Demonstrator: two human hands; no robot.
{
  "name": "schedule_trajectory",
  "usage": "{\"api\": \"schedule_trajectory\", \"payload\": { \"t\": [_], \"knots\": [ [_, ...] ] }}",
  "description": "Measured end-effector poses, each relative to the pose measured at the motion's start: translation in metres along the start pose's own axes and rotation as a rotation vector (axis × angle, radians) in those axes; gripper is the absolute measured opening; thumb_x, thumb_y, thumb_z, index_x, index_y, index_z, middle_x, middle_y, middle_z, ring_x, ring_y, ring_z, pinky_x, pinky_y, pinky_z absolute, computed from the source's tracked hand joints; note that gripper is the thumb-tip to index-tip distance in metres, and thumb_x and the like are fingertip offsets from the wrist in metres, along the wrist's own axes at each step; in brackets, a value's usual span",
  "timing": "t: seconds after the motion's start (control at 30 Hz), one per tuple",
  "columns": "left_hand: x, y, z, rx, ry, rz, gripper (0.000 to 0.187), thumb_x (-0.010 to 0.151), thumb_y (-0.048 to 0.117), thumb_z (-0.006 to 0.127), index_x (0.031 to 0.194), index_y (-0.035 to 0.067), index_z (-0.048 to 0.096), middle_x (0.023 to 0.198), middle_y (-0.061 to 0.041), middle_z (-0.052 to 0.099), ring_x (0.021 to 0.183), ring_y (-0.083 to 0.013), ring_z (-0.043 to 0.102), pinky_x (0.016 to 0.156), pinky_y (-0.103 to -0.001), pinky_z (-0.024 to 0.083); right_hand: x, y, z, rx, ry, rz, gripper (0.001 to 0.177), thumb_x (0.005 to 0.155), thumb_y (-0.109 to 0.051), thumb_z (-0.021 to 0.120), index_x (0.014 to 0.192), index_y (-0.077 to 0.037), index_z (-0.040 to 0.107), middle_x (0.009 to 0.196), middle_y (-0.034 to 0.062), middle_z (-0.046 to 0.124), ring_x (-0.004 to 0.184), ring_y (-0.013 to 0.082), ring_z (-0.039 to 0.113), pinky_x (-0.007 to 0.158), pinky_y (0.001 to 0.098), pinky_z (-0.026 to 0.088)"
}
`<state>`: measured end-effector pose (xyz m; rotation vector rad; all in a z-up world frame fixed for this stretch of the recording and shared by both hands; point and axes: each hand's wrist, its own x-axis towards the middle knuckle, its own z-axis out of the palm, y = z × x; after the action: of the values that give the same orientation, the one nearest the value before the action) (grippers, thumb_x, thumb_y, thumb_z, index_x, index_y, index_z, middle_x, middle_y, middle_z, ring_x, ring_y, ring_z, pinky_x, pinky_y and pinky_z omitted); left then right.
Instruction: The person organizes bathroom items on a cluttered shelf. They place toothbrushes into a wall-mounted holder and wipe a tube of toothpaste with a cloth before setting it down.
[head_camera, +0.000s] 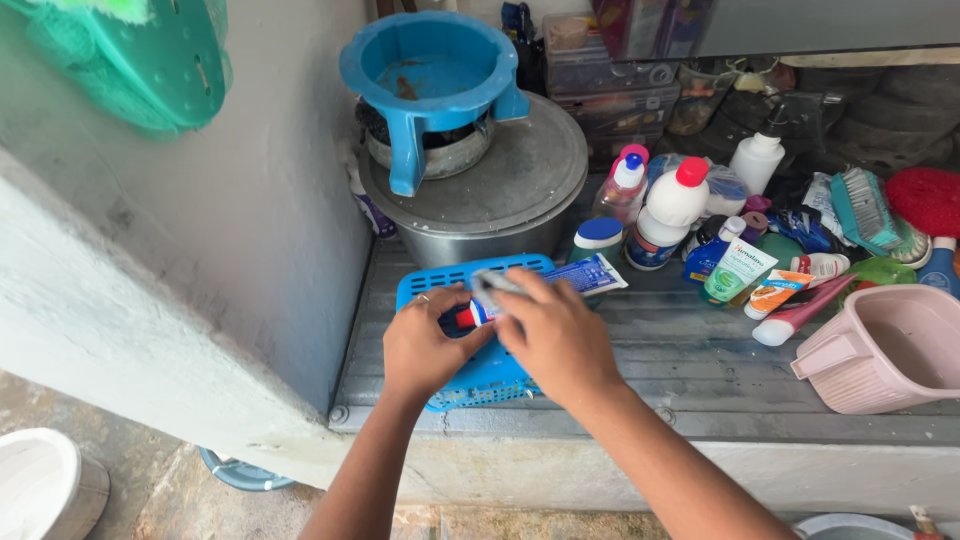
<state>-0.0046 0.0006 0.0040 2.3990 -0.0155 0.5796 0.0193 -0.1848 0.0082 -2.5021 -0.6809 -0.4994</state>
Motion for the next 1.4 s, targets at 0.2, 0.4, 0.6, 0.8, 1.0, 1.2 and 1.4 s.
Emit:
{"api": "schedule_trajectory", "payload": {
  "t": [0.2,0.4,0.6,0.8,1.0,1.2,1.4],
  "knots": [
    [-0.003,0.000,0.000,-0.043,-0.009,-0.001,0.042,0.070,0.041,0.085,0.105,0.019,0.082,0.119,-0.006,0.076,0.116,-0.0248,0.068,0.094,-0.038,0.053,-0.002,0.046,-0.029,-0.049,0.163,0.173,0.030,0.084,-0.026,0.073,0.110,-0.012,0.076,0.135,0.0068,0.062,0.100,0.0319,0.068,0.075,0.0435,0.056],
    [-0.002,0.001,0.000,-0.017,0.003,0.003,0.044,0.071,0.043,0.085,0.107,0.018,0.080,0.120,-0.006,0.075,0.110,-0.0258,0.069,0.092,-0.039,0.055,0.014,0.016,-0.019,0.035,-0.100,-0.047,0.031,0.082,-0.026,0.072,0.112,-0.019,0.077,0.115,0.0001,0.068,0.095,0.0278,0.070,0.073,0.0433,0.057],
    [-0.002,0.002,-0.001,-0.018,0.005,0.024,0.046,0.072,0.044,0.086,0.109,0.018,0.080,0.121,-0.007,0.074,0.111,-0.0275,0.068,0.092,-0.040,0.053,0.022,0.006,-0.006,-0.133,0.026,-0.060,0.027,0.080,-0.029,0.075,0.105,-0.019,0.076,0.111,-0.0002,0.068,0.095,0.0259,0.069,0.070,0.0437,0.058],
    [-0.002,0.000,0.001,-0.022,-0.001,0.014,0.044,0.072,0.042,0.087,0.108,0.018,0.080,0.116,-0.005,0.076,0.111,-0.0267,0.069,0.093,-0.039,0.054,0.024,0.063,-0.030,-0.207,0.030,0.200,0.027,0.087,-0.025,0.070,0.113,-0.018,0.075,0.117,0.0021,0.068,0.097,0.0297,0.068,0.074,0.0471,0.057],
    [-0.001,-0.004,0.000,0.049,-0.001,0.032,0.048,0.073,0.043,0.087,0.108,0.013,0.077,0.115,-0.005,0.076,0.106,-0.0271,0.071,0.089,-0.038,0.056,0.029,0.002,0.002,-0.115,0.046,-0.236,0.028,0.079,-0.023,0.072,0.106,-0.021,0.078,0.118,-0.0017,0.070,0.102,0.0258,0.066,0.079,0.0461,0.055],
    [-0.001,-0.001,-0.002,-0.183,-0.085,-0.259,0.034,0.100,0.043,0.056,0.112,0.024,0.081,0.111,-0.001,0.079,0.101,-0.0205,0.074,0.091,-0.033,0.054,0.028,0.025,-0.012,-0.111,0.006,-0.057,0.034,0.088,-0.041,0.071,0.114,-0.020,0.077,0.115,0.0022,0.070,0.118,0.0304,0.055,0.090,0.0545,0.046],
    [0.001,0.009,-0.005,-0.062,-0.055,-0.133,0.034,0.100,0.042,0.056,0.111,0.022,0.081,0.119,-0.001,0.076,0.112,-0.0232,0.068,0.095,-0.036,0.051,0.020,0.046,-0.006,0.034,0.111,-0.017,0.052,0.090,-0.051,0.070,0.127,-0.014,0.072,0.141,0.0173,0.056,0.138,0.0363,0.044,0.111,0.0640,0.023]
  ]
}}
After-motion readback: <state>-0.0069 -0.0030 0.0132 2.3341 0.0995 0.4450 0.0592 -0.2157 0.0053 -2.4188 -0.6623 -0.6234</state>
